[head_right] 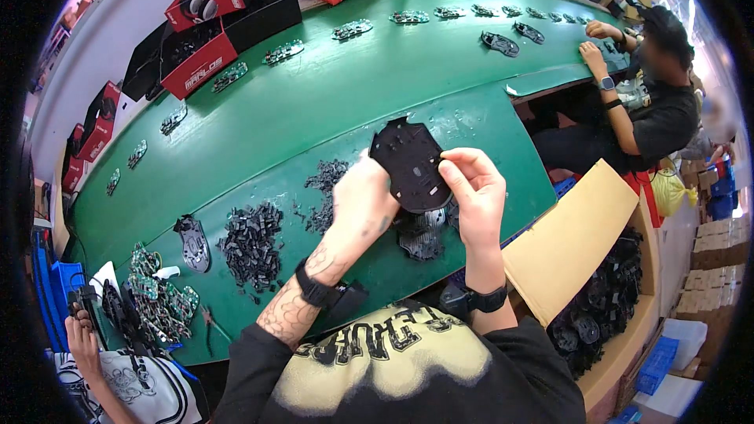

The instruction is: The person assembles small electronic components by hand at a green workbench. They pick up black plastic housings and insert small black pieces into them, then place the assembled units on the table. The person also retrieves more housings from a cardboard box and continues the repetitive assembly process.

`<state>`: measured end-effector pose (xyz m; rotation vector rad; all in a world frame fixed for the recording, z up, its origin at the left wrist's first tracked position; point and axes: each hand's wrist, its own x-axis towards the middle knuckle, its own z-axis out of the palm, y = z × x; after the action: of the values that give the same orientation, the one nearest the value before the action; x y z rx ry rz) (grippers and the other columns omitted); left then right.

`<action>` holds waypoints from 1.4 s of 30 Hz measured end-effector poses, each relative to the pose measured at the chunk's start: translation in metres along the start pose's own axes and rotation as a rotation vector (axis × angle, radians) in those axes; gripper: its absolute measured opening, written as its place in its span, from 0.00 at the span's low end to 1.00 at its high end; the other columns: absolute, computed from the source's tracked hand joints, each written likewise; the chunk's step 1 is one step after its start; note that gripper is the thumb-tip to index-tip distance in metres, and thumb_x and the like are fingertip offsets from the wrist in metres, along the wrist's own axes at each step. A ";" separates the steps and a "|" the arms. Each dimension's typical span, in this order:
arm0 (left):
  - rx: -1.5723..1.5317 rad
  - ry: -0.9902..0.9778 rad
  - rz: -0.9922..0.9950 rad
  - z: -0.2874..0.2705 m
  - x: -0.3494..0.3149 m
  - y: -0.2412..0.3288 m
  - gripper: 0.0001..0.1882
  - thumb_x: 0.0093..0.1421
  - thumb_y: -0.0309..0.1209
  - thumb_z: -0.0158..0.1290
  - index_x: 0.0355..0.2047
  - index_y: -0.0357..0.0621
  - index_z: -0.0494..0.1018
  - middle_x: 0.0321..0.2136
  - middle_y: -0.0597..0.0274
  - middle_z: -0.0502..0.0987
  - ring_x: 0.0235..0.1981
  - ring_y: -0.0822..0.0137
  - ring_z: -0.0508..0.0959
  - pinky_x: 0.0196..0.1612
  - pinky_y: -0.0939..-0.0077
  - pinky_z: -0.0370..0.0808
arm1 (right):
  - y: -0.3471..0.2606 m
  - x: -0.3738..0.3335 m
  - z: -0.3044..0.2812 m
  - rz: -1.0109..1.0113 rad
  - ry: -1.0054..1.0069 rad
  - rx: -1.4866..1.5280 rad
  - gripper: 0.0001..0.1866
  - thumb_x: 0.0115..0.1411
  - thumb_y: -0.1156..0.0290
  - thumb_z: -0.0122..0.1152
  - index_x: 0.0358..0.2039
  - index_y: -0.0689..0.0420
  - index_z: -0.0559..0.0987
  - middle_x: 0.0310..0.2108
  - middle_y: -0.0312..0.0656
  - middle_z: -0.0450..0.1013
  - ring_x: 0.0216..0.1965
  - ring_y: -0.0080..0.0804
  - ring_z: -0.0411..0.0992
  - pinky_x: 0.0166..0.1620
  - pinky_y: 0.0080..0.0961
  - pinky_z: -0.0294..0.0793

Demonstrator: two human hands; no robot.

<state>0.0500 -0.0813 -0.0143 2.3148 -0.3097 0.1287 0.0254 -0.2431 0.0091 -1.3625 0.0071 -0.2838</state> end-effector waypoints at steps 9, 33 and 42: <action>-0.988 -0.027 -0.356 -0.056 -0.073 -0.016 0.25 0.62 0.30 0.52 0.56 0.34 0.60 0.34 0.57 0.78 0.29 0.72 0.80 0.26 0.77 0.79 | 0.018 -0.033 0.050 0.249 -0.254 0.015 0.15 0.55 0.80 0.63 0.43 0.61 0.73 0.34 0.38 0.76 0.36 0.20 0.74 0.42 0.17 0.73; -1.115 0.159 -0.383 -0.080 -0.157 -0.044 0.20 0.62 0.26 0.49 0.54 0.35 0.61 0.41 0.57 0.75 0.32 0.72 0.79 0.26 0.81 0.80 | 0.022 -0.073 0.103 -0.208 -0.634 -0.444 0.12 0.47 0.78 0.69 0.35 0.57 0.83 0.39 0.45 0.76 0.33 0.29 0.77 0.35 0.20 0.76; -1.276 0.213 -0.382 -0.082 -0.157 -0.050 0.21 0.64 0.28 0.48 0.55 0.37 0.57 0.41 0.56 0.75 0.32 0.70 0.79 0.20 0.82 0.78 | 0.011 -0.051 0.107 -0.201 -0.821 -0.397 0.15 0.54 0.71 0.64 0.44 0.54 0.81 0.51 0.47 0.71 0.51 0.40 0.72 0.53 0.33 0.70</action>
<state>-0.0881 0.0393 -0.0221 1.0426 0.1556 -0.0247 -0.0036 -0.1276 0.0127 -1.7943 -0.7957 0.1362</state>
